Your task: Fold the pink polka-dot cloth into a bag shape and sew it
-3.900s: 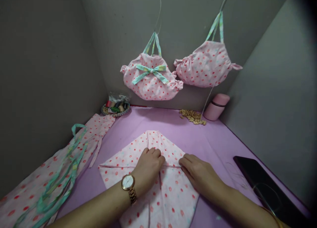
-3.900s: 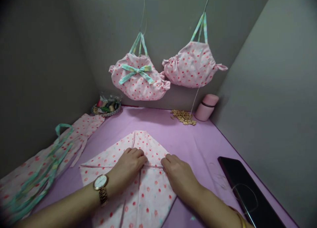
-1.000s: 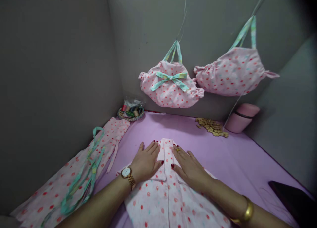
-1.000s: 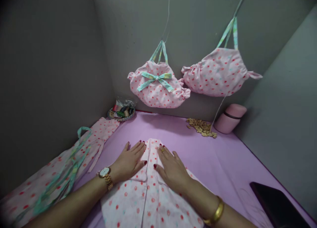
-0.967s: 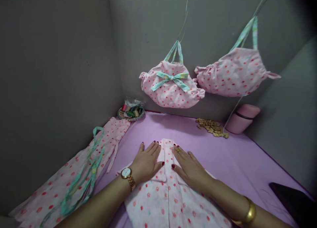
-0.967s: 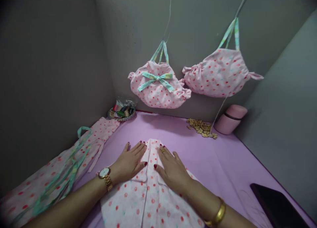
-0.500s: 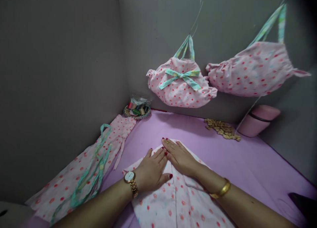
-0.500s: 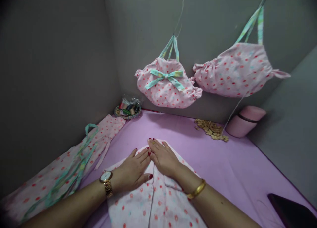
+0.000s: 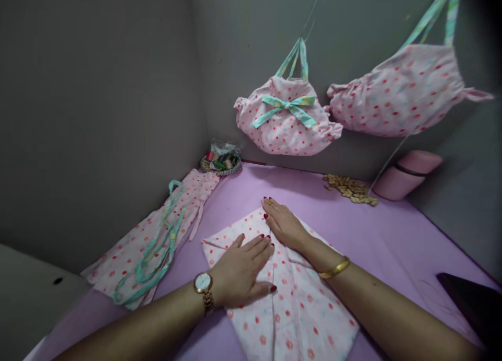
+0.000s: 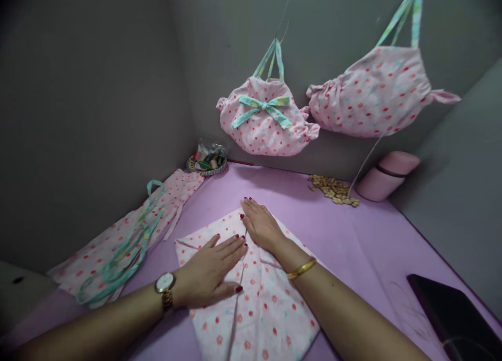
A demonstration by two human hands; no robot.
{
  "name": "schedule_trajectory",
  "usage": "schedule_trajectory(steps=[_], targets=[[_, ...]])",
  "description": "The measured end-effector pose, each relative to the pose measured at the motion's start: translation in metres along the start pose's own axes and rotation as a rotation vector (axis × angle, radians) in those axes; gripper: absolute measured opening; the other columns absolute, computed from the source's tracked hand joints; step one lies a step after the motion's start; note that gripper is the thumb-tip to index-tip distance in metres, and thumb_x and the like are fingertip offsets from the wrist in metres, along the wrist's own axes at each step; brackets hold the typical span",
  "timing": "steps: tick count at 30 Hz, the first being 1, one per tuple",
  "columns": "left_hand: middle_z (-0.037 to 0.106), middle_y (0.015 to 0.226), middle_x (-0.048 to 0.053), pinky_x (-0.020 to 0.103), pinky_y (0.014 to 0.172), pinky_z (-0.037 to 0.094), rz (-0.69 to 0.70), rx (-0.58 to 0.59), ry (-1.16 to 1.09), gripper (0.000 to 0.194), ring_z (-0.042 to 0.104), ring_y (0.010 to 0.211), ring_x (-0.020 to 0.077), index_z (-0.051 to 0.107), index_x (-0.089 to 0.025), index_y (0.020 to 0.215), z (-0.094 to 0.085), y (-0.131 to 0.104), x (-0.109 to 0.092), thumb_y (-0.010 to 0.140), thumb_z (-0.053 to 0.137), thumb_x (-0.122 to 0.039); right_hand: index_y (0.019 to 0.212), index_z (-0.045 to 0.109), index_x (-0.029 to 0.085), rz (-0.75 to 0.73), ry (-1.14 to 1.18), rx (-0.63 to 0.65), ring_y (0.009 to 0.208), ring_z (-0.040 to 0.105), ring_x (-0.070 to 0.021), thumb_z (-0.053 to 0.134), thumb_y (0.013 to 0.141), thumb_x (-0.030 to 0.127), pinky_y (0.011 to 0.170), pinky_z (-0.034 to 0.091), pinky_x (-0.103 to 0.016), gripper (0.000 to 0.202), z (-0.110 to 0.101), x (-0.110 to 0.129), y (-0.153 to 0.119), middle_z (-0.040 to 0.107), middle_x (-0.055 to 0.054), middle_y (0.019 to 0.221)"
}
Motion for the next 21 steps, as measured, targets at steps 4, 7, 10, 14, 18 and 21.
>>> schedule_trajectory(steps=[4, 7, 10, 14, 18, 21], targets=[[0.029, 0.146, 0.016, 0.06, 0.105, 0.017, -0.003, -0.015, -0.051, 0.066, 0.025, 0.134, 0.0287, 0.024, -0.014, 0.14, -0.001, -0.012, -0.012, 0.088, 0.031, -0.054, 0.142, 0.026, 0.011, -0.025, 0.025, 0.007, 0.136, 0.019, -0.0218, 0.02, 0.095, 0.034, 0.107, 0.021, -0.049, 0.053, -0.016, 0.011, -0.012, 0.024, -0.011, 0.147], [0.036, 0.143, 0.01, 0.054, 0.108, 0.018, 0.118, -0.018, -0.119, 0.059, 0.032, 0.132, 0.024, 0.027, -0.019, 0.139, -0.004, -0.025, -0.035, 0.09, 0.032, -0.052, 0.143, 0.023, 0.018, -0.127, 0.061, 0.084, 0.136, 0.019, -0.0189, 0.023, 0.095, 0.038, 0.109, 0.019, -0.047, 0.052, -0.02, 0.034, -0.027, 0.024, -0.007, 0.148], [0.048, 0.135, 0.009, 0.047, 0.109, 0.022, 0.239, -0.056, -0.12, 0.047, 0.043, 0.124, 0.022, 0.041, -0.017, 0.13, -0.004, -0.038, -0.05, 0.091, 0.036, -0.043, 0.142, 0.024, 0.02, -0.285, 0.092, 0.186, 0.136, 0.019, -0.0202, 0.028, 0.094, 0.04, 0.108, 0.017, -0.05, 0.053, -0.011, 0.064, -0.037, 0.024, -0.007, 0.148], [0.062, 0.117, 0.01, 0.035, 0.102, 0.035, 0.143, -0.28, -0.125, 0.034, 0.052, 0.114, 0.0173, 0.054, -0.014, 0.116, -0.01, -0.051, -0.03, 0.093, 0.031, -0.024, 0.141, 0.027, 0.02, -0.407, 0.121, 0.257, 0.135, 0.021, -0.0204, 0.037, 0.09, 0.034, 0.107, 0.017, -0.049, 0.054, 0.008, 0.083, -0.04, 0.027, -0.007, 0.147], [0.035, 0.143, 0.015, 0.052, 0.106, 0.024, 0.009, -0.045, -0.046, 0.058, 0.03, 0.132, 0.0272, 0.029, -0.015, 0.138, 0.008, -0.061, -0.014, 0.09, 0.036, -0.046, 0.141, 0.029, 0.02, -0.408, 0.109, 0.242, 0.135, 0.022, -0.0203, 0.039, 0.088, 0.03, 0.108, 0.016, -0.046, 0.055, 0.017, 0.081, -0.039, 0.028, -0.007, 0.146], [0.02, 0.147, 0.021, 0.061, 0.105, 0.014, 0.013, 0.123, 0.005, 0.082, 0.018, 0.136, 0.033, 0.015, -0.011, 0.142, 0.021, -0.067, -0.022, 0.082, 0.036, -0.063, 0.141, 0.028, 0.019, -0.414, 0.101, 0.242, 0.135, 0.021, -0.0205, 0.034, 0.091, 0.038, 0.108, 0.016, -0.046, 0.053, 0.015, 0.081, -0.039, 0.028, -0.008, 0.146]])
Point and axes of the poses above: each hand's wrist, its own y-axis towards the middle knuckle, its own z-axis out of the palm, x = y × z, the point moved 6 cm from there along y, towards the middle knuckle
